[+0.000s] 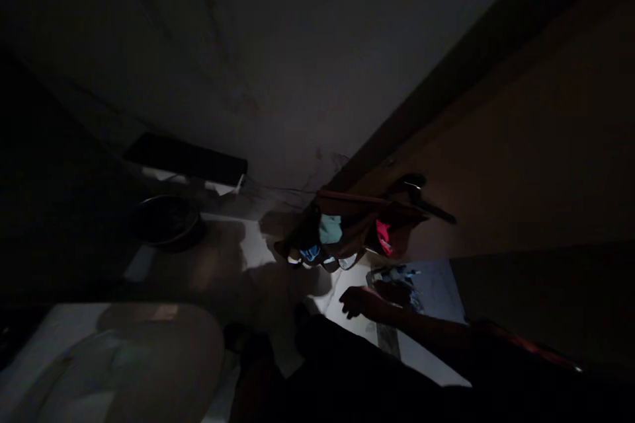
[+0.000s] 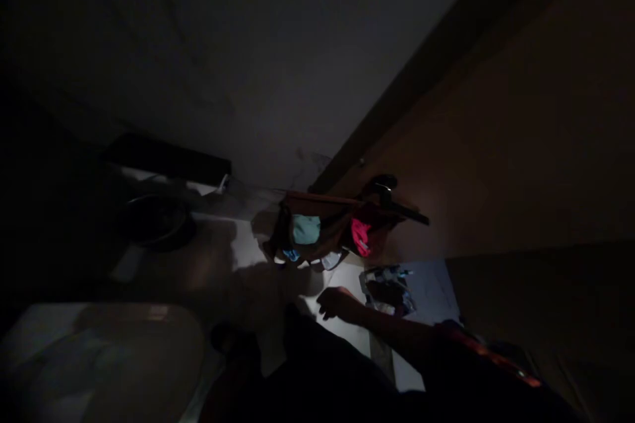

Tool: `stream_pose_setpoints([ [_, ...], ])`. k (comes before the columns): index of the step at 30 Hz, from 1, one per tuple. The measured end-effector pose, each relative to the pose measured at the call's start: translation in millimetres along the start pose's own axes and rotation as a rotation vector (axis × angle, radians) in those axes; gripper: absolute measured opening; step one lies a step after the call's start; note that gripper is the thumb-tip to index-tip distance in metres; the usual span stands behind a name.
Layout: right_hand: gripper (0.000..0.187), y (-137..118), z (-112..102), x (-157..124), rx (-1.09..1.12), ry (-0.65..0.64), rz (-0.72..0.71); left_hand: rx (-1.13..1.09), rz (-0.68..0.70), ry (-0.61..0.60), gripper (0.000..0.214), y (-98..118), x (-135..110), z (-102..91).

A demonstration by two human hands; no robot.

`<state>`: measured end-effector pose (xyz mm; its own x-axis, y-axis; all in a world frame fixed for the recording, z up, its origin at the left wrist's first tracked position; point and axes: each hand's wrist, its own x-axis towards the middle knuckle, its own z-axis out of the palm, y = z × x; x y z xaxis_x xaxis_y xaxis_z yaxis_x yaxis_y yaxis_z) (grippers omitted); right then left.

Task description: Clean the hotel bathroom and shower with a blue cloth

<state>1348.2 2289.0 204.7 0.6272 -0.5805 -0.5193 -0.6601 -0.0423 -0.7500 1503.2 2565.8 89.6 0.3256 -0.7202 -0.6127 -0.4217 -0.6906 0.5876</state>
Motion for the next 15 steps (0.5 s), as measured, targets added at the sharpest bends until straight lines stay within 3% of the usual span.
stream_pose_setpoints([
  [3,0.044,-5.2,-83.1,-21.3,-0.054,0.060,-0.158,0.018,-0.018,0.034,0.031,29.3,9.2,2.4],
  [6,0.029,-27.5,-143.9,1.4,-0.505,0.192,-0.326,-0.071,-0.032,0.116,0.033,67.8,29.7,14.1],
  [8,0.020,-42.1,-160.9,24.9,-0.791,0.167,-0.279,-0.166,0.000,0.175,0.039,95.5,41.7,22.1],
  [10,0.016,-48.6,-166.5,38.0,-0.910,0.129,-0.250,-0.231,0.044,0.224,0.040,120.3,47.3,28.7],
  [12,0.018,-45.4,-173.2,32.3,-0.832,0.201,-0.342,-0.252,0.072,0.268,0.041,141.2,44.5,32.6],
  [15,0.018,-31.7,-195.6,-10.2,-0.397,0.425,-0.561,-0.326,0.106,0.360,0.045,174.7,22.5,31.9],
])
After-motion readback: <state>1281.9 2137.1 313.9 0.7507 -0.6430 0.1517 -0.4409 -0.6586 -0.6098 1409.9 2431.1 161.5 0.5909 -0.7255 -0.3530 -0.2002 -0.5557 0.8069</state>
